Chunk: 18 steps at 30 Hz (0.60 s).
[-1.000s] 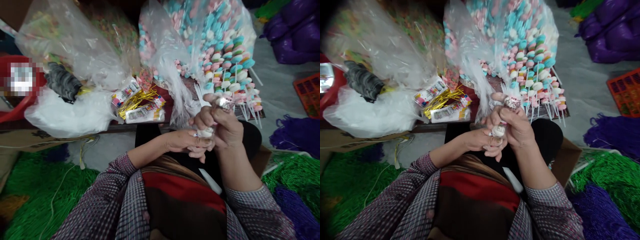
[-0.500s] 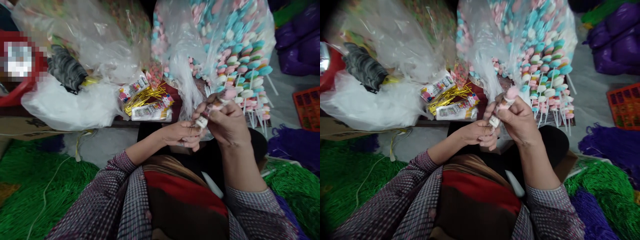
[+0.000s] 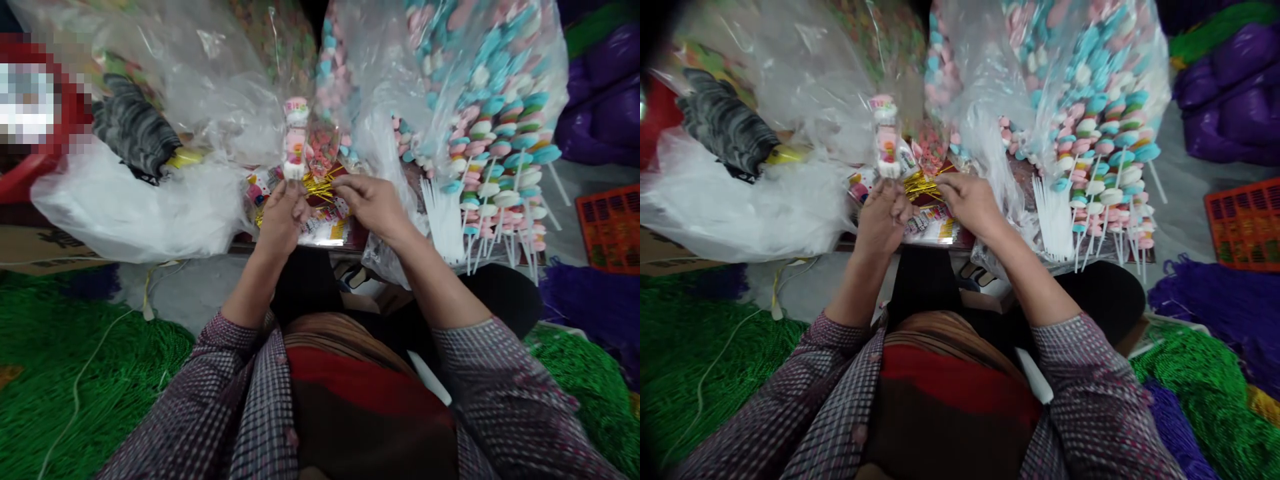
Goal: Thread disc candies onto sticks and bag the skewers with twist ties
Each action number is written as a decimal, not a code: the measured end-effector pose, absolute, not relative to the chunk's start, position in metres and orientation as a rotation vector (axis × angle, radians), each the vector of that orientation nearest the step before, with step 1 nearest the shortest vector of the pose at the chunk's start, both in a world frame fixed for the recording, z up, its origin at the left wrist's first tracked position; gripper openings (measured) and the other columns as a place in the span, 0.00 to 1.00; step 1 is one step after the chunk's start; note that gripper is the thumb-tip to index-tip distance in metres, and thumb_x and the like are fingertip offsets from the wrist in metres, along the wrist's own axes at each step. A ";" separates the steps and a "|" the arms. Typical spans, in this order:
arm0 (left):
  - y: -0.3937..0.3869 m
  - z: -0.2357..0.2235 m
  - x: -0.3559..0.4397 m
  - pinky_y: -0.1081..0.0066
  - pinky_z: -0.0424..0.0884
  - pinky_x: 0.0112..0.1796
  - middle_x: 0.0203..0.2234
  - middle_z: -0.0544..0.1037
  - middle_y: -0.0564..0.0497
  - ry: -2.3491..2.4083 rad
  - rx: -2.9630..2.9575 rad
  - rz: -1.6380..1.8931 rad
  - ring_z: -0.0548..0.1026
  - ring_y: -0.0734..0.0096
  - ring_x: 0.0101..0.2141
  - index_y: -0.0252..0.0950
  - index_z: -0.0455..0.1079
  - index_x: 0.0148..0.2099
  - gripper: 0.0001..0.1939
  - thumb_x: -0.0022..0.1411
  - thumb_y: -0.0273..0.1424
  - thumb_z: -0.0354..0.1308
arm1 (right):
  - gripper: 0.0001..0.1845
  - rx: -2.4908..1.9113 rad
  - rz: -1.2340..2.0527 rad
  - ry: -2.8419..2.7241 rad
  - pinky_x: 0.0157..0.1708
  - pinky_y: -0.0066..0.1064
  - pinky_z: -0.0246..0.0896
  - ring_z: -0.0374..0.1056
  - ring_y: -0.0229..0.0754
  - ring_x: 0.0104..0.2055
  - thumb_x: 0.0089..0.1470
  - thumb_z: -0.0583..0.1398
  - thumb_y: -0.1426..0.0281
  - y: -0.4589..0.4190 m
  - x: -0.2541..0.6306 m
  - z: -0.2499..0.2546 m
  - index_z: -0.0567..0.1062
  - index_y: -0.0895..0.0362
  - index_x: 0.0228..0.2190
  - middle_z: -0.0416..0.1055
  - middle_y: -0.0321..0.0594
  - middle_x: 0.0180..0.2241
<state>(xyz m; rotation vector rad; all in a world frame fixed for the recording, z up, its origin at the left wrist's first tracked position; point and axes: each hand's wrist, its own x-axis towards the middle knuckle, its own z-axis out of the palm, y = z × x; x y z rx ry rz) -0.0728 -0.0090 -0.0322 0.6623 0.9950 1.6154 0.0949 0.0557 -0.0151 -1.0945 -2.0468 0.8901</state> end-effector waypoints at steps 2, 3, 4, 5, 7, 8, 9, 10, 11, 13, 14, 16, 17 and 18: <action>-0.009 -0.027 -0.081 0.76 0.69 0.25 0.14 0.53 0.63 0.971 0.581 1.636 0.56 0.81 0.15 0.39 0.67 0.30 0.16 0.75 0.31 0.54 | 0.10 -1.167 0.695 -2.304 0.50 0.40 0.70 0.78 0.48 0.47 0.64 0.60 0.72 0.065 0.077 -0.026 0.83 0.54 0.38 0.83 0.43 0.42; -0.010 -0.025 -0.083 0.76 0.69 0.25 0.14 0.53 0.63 0.971 0.567 1.631 0.56 0.81 0.14 0.39 0.67 0.30 0.17 0.75 0.31 0.53 | 0.10 -1.200 0.603 -2.411 0.49 0.40 0.69 0.77 0.49 0.47 0.64 0.59 0.72 0.069 0.069 -0.030 0.83 0.55 0.38 0.82 0.44 0.42; -0.011 -0.023 -0.084 0.76 0.70 0.25 0.14 0.52 0.63 0.973 0.559 1.624 0.56 0.81 0.14 0.39 0.67 0.30 0.17 0.75 0.31 0.54 | 0.10 -1.227 0.518 -2.497 0.47 0.40 0.69 0.76 0.51 0.47 0.64 0.59 0.73 0.071 0.062 -0.034 0.83 0.55 0.38 0.82 0.46 0.42; -0.012 -0.021 -0.084 0.76 0.70 0.25 0.13 0.52 0.63 0.973 0.552 1.617 0.57 0.81 0.14 0.39 0.67 0.29 0.17 0.75 0.31 0.54 | 0.10 -1.250 0.442 -2.557 0.46 0.40 0.68 0.75 0.51 0.47 0.64 0.59 0.73 0.073 0.057 -0.037 0.82 0.56 0.38 0.81 0.48 0.43; -0.014 -0.020 -0.082 0.77 0.70 0.25 0.13 0.53 0.64 0.969 0.527 1.610 0.57 0.82 0.13 0.39 0.67 0.29 0.18 0.75 0.30 0.54 | 0.11 -1.280 0.345 -2.611 0.44 0.40 0.66 0.74 0.52 0.46 0.65 0.58 0.73 0.077 0.051 -0.042 0.82 0.56 0.38 0.80 0.49 0.44; -0.014 -0.021 -0.082 0.77 0.71 0.25 0.12 0.53 0.64 0.966 0.518 1.605 0.58 0.82 0.13 0.39 0.68 0.29 0.18 0.75 0.30 0.54 | 0.11 -1.292 0.328 -2.616 0.43 0.39 0.66 0.73 0.51 0.46 0.66 0.57 0.72 0.079 0.050 -0.043 0.81 0.57 0.39 0.79 0.50 0.45; -0.014 -0.022 -0.082 0.77 0.71 0.26 0.12 0.53 0.64 0.964 0.513 1.598 0.58 0.82 0.13 0.39 0.68 0.29 0.18 0.75 0.30 0.54 | 0.12 -1.301 0.328 -2.612 0.42 0.39 0.66 0.73 0.51 0.45 0.66 0.57 0.72 0.081 0.050 -0.045 0.81 0.57 0.39 0.79 0.50 0.44; -0.014 -0.023 -0.082 0.77 0.71 0.26 0.12 0.54 0.64 0.963 0.512 1.589 0.58 0.82 0.13 0.39 0.69 0.29 0.18 0.75 0.30 0.54 | 0.12 -1.306 0.338 -2.603 0.42 0.39 0.65 0.72 0.50 0.44 0.67 0.56 0.71 0.084 0.051 -0.046 0.81 0.57 0.39 0.79 0.50 0.44; -0.013 -0.024 -0.082 0.77 0.71 0.26 0.12 0.54 0.64 0.963 0.512 1.579 0.58 0.82 0.13 0.39 0.69 0.29 0.17 0.75 0.30 0.55 | 0.13 -1.301 0.353 -2.595 0.42 0.39 0.65 0.72 0.50 0.43 0.67 0.55 0.71 0.086 0.053 -0.048 0.80 0.57 0.38 0.79 0.50 0.43; -0.012 -0.027 -0.083 0.77 0.70 0.25 0.12 0.55 0.64 0.960 0.511 1.569 0.58 0.82 0.13 0.39 0.69 0.29 0.17 0.74 0.31 0.56 | 0.13 -1.272 0.388 -2.579 0.43 0.39 0.65 0.72 0.50 0.43 0.67 0.54 0.71 0.091 0.056 -0.050 0.79 0.57 0.36 0.78 0.50 0.41; -0.011 -0.028 -0.083 0.78 0.70 0.24 0.12 0.55 0.64 0.956 0.510 1.569 0.58 0.82 0.13 0.39 0.69 0.29 0.17 0.74 0.31 0.57 | 0.13 -1.254 0.409 -2.569 0.44 0.40 0.65 0.71 0.50 0.42 0.66 0.54 0.72 0.093 0.059 -0.052 0.78 0.57 0.35 0.78 0.50 0.40; -0.009 -0.029 -0.083 0.78 0.69 0.23 0.12 0.55 0.64 0.950 0.510 1.571 0.58 0.82 0.13 0.38 0.69 0.29 0.16 0.73 0.33 0.58 | 0.12 -1.230 0.460 -2.543 0.45 0.40 0.65 0.71 0.50 0.42 0.65 0.54 0.72 0.097 0.063 -0.053 0.77 0.57 0.35 0.78 0.50 0.39; -0.009 -0.029 -0.082 0.78 0.69 0.23 0.12 0.55 0.64 0.949 0.510 1.570 0.58 0.82 0.13 0.38 0.69 0.29 0.17 0.73 0.33 0.58 | 0.11 -1.226 0.483 -2.523 0.45 0.40 0.65 0.71 0.49 0.42 0.65 0.54 0.72 0.099 0.066 -0.054 0.77 0.57 0.35 0.78 0.50 0.39; -0.009 -0.029 -0.082 0.78 0.69 0.23 0.12 0.55 0.64 0.950 0.507 1.568 0.58 0.82 0.13 0.38 0.69 0.29 0.17 0.74 0.33 0.58 | 0.10 -1.227 0.501 -2.493 0.45 0.40 0.66 0.71 0.49 0.41 0.65 0.55 0.72 0.100 0.069 -0.055 0.76 0.57 0.36 0.78 0.49 0.39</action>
